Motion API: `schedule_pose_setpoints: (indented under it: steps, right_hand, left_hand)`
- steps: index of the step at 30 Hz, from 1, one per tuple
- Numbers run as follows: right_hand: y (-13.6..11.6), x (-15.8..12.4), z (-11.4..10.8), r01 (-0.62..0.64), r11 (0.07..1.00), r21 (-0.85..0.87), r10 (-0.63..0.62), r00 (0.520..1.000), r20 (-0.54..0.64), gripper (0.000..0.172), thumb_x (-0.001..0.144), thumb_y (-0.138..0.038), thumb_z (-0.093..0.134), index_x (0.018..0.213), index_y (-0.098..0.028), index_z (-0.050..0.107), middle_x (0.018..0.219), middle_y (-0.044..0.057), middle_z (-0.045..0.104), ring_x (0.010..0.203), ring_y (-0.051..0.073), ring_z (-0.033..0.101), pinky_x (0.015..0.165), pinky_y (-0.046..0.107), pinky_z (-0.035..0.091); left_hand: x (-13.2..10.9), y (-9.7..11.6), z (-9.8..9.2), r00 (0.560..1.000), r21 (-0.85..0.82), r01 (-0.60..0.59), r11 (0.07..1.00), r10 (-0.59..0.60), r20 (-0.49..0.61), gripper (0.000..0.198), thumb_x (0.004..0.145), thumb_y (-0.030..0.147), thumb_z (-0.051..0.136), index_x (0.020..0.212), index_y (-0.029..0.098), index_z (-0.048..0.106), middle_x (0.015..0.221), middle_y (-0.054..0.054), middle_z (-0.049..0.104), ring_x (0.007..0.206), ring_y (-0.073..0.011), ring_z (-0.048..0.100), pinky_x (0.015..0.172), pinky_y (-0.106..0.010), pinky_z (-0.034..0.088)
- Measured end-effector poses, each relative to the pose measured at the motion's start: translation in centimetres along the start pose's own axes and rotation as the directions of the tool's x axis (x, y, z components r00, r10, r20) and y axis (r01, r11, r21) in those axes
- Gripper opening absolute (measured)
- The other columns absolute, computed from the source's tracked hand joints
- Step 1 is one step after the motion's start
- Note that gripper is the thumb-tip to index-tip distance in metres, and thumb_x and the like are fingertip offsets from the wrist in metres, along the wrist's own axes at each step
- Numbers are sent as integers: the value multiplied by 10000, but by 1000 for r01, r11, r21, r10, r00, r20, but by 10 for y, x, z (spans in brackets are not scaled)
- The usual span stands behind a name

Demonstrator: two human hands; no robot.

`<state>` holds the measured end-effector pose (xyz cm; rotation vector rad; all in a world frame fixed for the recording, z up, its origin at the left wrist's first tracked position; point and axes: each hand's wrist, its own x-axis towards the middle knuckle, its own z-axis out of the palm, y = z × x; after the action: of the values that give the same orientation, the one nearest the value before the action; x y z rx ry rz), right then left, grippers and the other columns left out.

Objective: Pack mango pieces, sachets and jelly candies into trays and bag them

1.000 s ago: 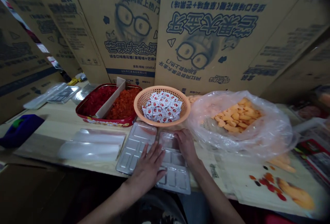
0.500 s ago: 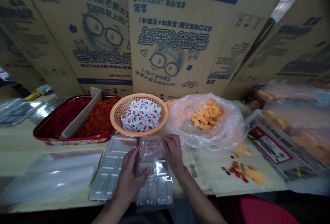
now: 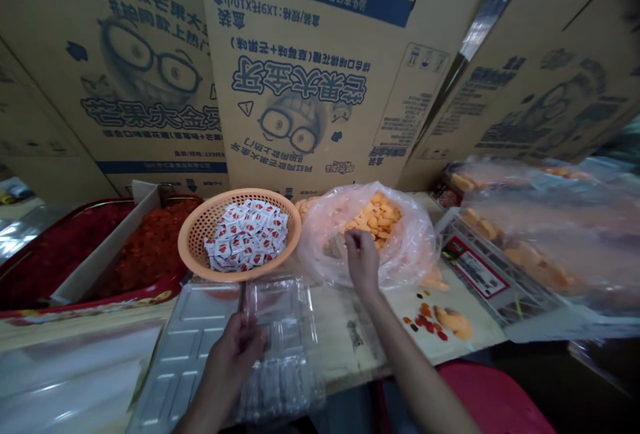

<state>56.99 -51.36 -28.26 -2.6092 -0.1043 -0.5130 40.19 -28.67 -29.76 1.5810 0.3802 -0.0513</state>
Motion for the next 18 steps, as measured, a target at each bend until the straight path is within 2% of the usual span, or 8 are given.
schedule_pose_setpoints:
  steps: [2,4,7,9,12,15,16,18]
  right_hand:
    - [28,30,-2,-26,995,-91,36,993,108,280,856,-147,335,1025,-93,552,955,135,573,860,192,524,722,296,408]
    - [48,52,0,6,989,-149,26,978,208,217,792,-122,448,953,-99,591,916,132,589,844,204,530,695,288,401]
    - [62,65,8,78,978,-195,-16,953,303,167,743,-130,536,887,-131,618,943,125,595,893,220,517,716,300,392]
    - [64,68,13,99,973,-209,-28,947,320,156,748,-125,530,876,-132,620,985,132,592,933,226,505,747,317,385]
    - [64,71,12,82,976,-199,-22,958,286,165,747,-107,512,874,-112,617,981,144,597,951,227,503,777,317,378]
    - [58,67,-3,22,988,-150,5,984,176,279,825,-152,396,1040,-81,559,1013,158,580,958,215,504,796,309,387]
    - [53,62,-11,3,994,-113,11,992,123,329,856,-178,337,1117,-73,508,1051,163,561,964,205,503,797,305,395]
    - [39,46,-33,-2,996,89,-2,999,37,385,889,-249,279,1212,-91,416,1085,148,535,939,182,514,773,294,420]
  left_hand:
    - [0,8,1,993,-142,78,987,-65,97,339,649,437,661,790,194,472,683,7,628,679,-167,598,639,-278,457]
    - [-3,16,2,982,-235,138,962,-101,161,356,643,427,674,806,195,459,661,4,635,677,-175,618,654,-298,464]
    - [-9,21,3,962,-323,215,922,-143,231,376,646,398,681,875,202,457,674,-8,653,675,-194,640,654,-331,473]
    - [-12,21,1,949,-371,258,892,-161,272,367,641,360,693,879,202,463,685,-11,655,679,-202,648,664,-345,477]
    - [-15,23,-3,943,-425,277,862,-159,294,385,638,298,703,914,204,453,757,-26,660,686,-212,653,670,-371,487]
    - [-16,29,-6,941,-417,287,862,-173,290,427,647,254,695,967,209,417,899,-58,649,745,-235,658,680,-400,498]
    - [-15,31,-7,938,-402,293,868,-180,296,447,649,238,692,990,211,405,925,-64,641,759,-241,658,680,-404,501]
    - [-15,34,-7,931,-377,298,877,-180,316,510,645,199,687,1053,216,380,940,-65,630,758,-241,659,672,-402,504]
